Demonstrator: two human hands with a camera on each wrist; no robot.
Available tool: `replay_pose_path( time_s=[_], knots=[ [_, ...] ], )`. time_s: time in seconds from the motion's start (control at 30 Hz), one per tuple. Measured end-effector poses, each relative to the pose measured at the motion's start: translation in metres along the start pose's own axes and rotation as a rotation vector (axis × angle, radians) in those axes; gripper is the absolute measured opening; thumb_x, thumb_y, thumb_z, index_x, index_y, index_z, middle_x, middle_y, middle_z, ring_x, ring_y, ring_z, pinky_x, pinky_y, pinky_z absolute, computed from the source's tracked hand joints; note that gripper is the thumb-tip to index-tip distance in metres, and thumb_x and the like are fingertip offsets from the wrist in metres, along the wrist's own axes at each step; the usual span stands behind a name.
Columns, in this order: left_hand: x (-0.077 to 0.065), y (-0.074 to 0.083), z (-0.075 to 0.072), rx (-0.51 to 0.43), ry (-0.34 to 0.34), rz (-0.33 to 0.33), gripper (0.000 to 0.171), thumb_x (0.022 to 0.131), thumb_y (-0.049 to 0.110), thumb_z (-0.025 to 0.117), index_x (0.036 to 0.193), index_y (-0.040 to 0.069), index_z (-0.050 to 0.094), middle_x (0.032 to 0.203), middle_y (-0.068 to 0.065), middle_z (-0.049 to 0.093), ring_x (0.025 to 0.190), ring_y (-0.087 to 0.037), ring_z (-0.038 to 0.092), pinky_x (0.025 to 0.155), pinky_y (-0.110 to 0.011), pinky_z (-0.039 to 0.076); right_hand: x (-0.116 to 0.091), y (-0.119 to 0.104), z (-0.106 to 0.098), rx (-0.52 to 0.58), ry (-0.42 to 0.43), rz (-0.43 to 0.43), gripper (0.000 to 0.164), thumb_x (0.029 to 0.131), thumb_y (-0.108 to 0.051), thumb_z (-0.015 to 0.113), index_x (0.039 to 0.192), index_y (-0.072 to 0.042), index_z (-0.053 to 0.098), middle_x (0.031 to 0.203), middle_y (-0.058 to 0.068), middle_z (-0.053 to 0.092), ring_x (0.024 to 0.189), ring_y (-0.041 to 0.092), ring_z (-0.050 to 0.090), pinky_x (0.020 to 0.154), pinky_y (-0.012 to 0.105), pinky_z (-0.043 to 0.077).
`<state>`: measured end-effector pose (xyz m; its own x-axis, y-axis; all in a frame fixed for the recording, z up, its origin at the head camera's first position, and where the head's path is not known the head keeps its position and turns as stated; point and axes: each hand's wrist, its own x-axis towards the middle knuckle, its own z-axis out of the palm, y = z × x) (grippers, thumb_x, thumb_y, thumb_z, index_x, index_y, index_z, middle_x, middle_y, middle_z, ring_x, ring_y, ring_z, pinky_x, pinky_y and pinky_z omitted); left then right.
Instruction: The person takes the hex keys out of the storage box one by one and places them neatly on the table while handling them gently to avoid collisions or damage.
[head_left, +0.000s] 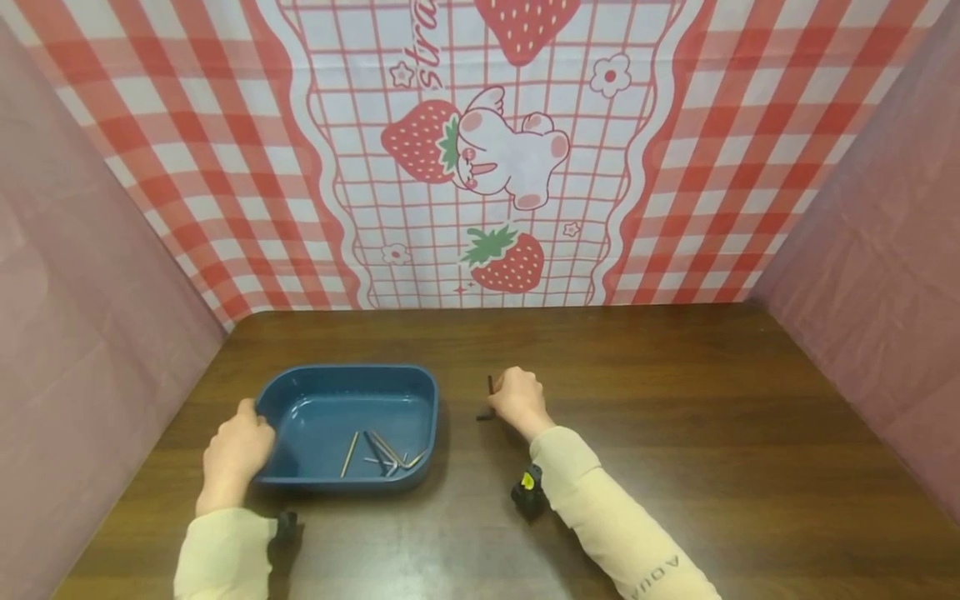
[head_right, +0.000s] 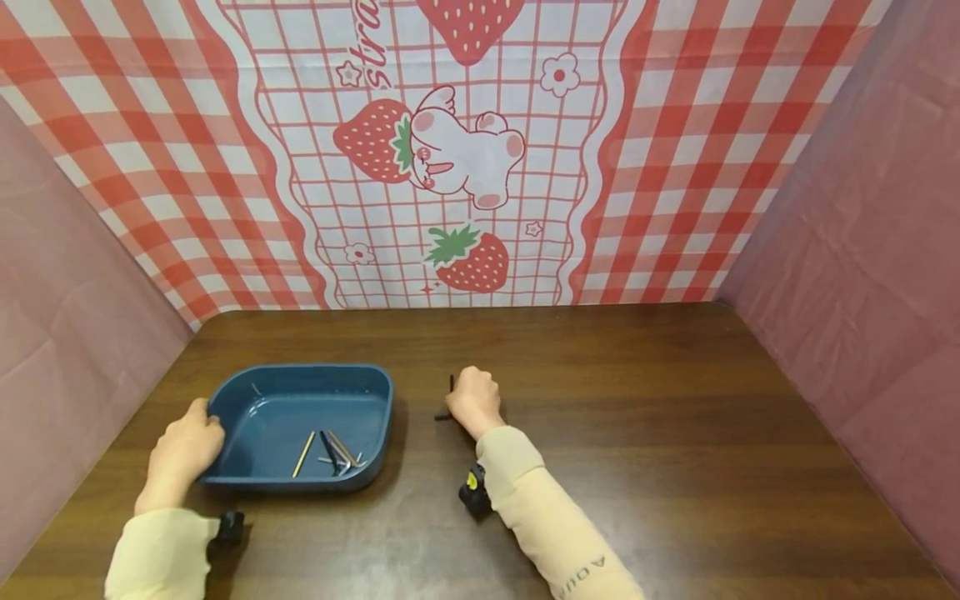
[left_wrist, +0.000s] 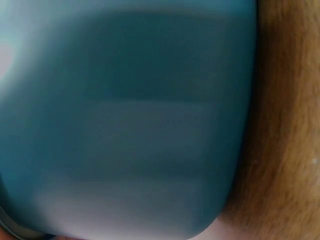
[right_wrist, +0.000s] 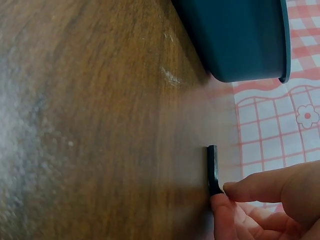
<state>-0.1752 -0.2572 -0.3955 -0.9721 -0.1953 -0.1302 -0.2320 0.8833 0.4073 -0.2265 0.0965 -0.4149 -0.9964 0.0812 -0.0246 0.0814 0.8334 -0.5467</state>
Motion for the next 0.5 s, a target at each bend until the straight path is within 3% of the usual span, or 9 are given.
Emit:
replay_pose_path(
  time_s=[0.2, 0.4, 0.5],
  knots=[
    [-0.001, 0.000, 0.000, -0.002, 0.002, -0.001, 0.048, 0.091, 0.017, 0.023, 0.130, -0.010, 0.026, 0.120, -0.043, 0.041, 0.102, -0.060, 0.044, 0.076, -0.061, 0.040, -0.003, -0.008, -0.004, -0.019, 0.032, -0.063, 0.032, 0.067, -0.006, 0.061, 0.046, -0.014, 0.038, 0.048, -0.003, 0.038, 0.051, 0.017, 0.040, 0.046, 0.029, 0.032],
    [-0.001, 0.000, 0.000, -0.005, 0.008, 0.002, 0.048, 0.091, 0.017, 0.023, 0.130, -0.010, 0.027, 0.120, -0.042, 0.041, 0.102, -0.060, 0.045, 0.076, -0.061, 0.040, -0.008, -0.023, -0.006, -0.021, 0.076, -0.120, 0.004, 0.069, -0.006, 0.061, 0.070, -0.009, 0.062, 0.074, 0.006, 0.065, 0.067, 0.024, 0.062, 0.059, 0.037, 0.049],
    [-0.002, 0.001, 0.000, -0.006, 0.011, 0.002, 0.048, 0.091, 0.017, 0.023, 0.129, -0.011, 0.028, 0.120, -0.042, 0.041, 0.101, -0.060, 0.045, 0.076, -0.061, 0.040, -0.011, -0.031, -0.006, -0.007, 0.085, -0.153, 0.009, 0.072, -0.005, 0.060, 0.078, -0.007, 0.066, 0.081, 0.009, 0.068, 0.074, 0.029, 0.064, 0.065, 0.040, 0.051]
  ],
)
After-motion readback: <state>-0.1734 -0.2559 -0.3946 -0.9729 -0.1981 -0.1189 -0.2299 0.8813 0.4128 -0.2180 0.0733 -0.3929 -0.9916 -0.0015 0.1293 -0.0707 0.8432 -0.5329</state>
